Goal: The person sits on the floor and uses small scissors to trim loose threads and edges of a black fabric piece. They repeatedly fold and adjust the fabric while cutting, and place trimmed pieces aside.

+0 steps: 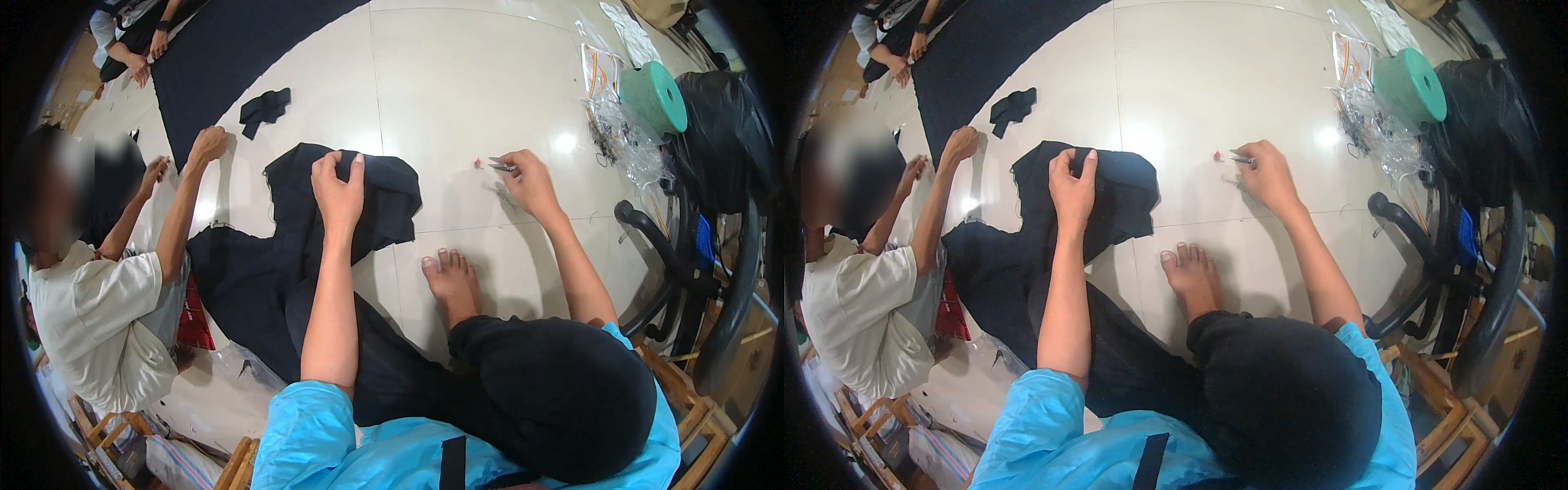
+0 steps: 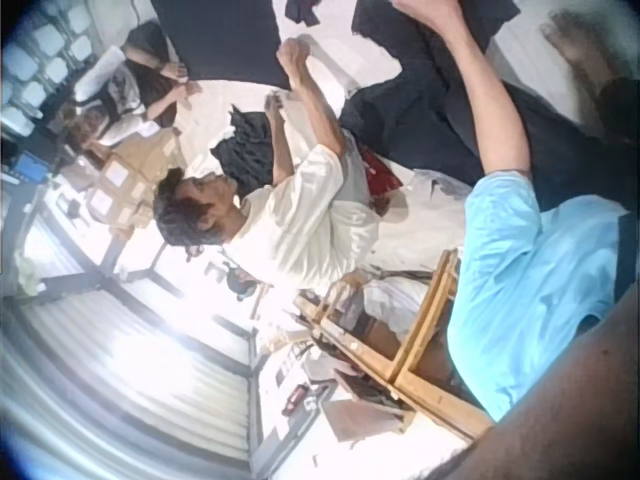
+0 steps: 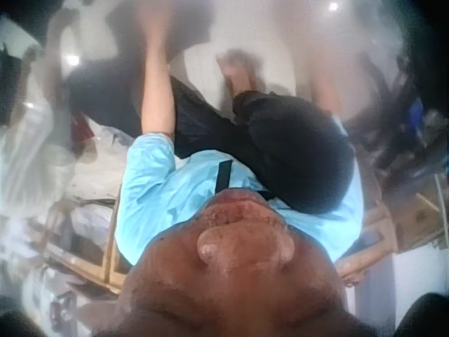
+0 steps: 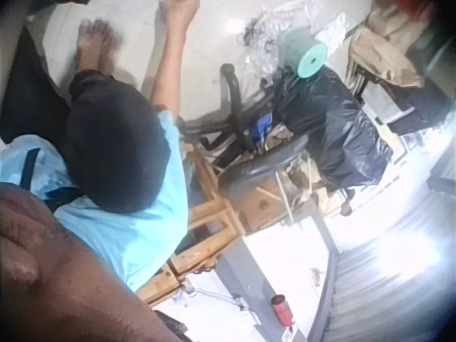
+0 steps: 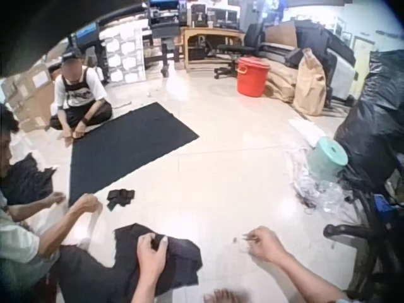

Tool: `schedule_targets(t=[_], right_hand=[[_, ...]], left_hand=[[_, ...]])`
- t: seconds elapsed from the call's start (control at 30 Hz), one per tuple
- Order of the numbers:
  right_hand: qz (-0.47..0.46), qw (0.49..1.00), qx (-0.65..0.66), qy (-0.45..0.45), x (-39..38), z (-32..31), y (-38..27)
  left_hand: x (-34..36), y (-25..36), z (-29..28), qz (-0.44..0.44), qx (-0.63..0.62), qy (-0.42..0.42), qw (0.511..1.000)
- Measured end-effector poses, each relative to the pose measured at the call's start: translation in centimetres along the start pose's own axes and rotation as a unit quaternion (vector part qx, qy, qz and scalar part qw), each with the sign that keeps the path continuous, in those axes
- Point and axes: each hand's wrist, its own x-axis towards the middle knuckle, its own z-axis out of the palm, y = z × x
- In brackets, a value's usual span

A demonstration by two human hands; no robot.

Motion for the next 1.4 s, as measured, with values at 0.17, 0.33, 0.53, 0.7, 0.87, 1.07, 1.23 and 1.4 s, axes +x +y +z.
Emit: schedule_targets(t=[0.17, 0.33, 0.53, 0.7, 0.87, 1.07, 1.23, 1.4], right_hand=[[-0.06, 0.998, -0.035, 0.003, -1.7, 4.3, 0.1], [-0.089, 0.995, -0.031, -0.016, -2.5, 5.0, 2.2], [0.121, 0.937, 0.325, -0.043, -1.7, 2.5, 0.4], [0.071, 0.898, 0.416, -0.12, -1.1, 0.1, -5.5], [0.048, 0.884, 0.433, -0.17, -1.7, 0.0, -9.9], [0.001, 0.944, 0.32, -0.082, -1.2, -0.1, -9.3], [0.067, 0.948, 0.294, -0.107, -2.2, 0.2, -8.5], [-0.188, 0.963, 0.194, -0.022, -3.9, 2.2, -10.3]], left_hand=[[-0.4, 0.2, 0.5, 0.083, -0.002, 0.102, 0.991], [-1.6, 2.9, 0.6, 0.136, -0.054, 0.069, 0.987], [-4.5, 5.2, 3.3, 0.174, -0.106, -0.115, 0.972], [-7.2, 6.0, 4.9, 0.034, -0.274, -0.282, 0.919], [-7.7, 6.9, 5.0, -0.076, -0.447, -0.391, 0.801], [-6.1, 5.9, 4.4, -0.088, -0.347, -0.338, 0.87], [-5.3, 5.8, 4.3, -0.16, -0.4, -0.303, 0.85], [-5.7, 4.5, 4.6, -0.23, -0.46, -0.373, 0.772]])
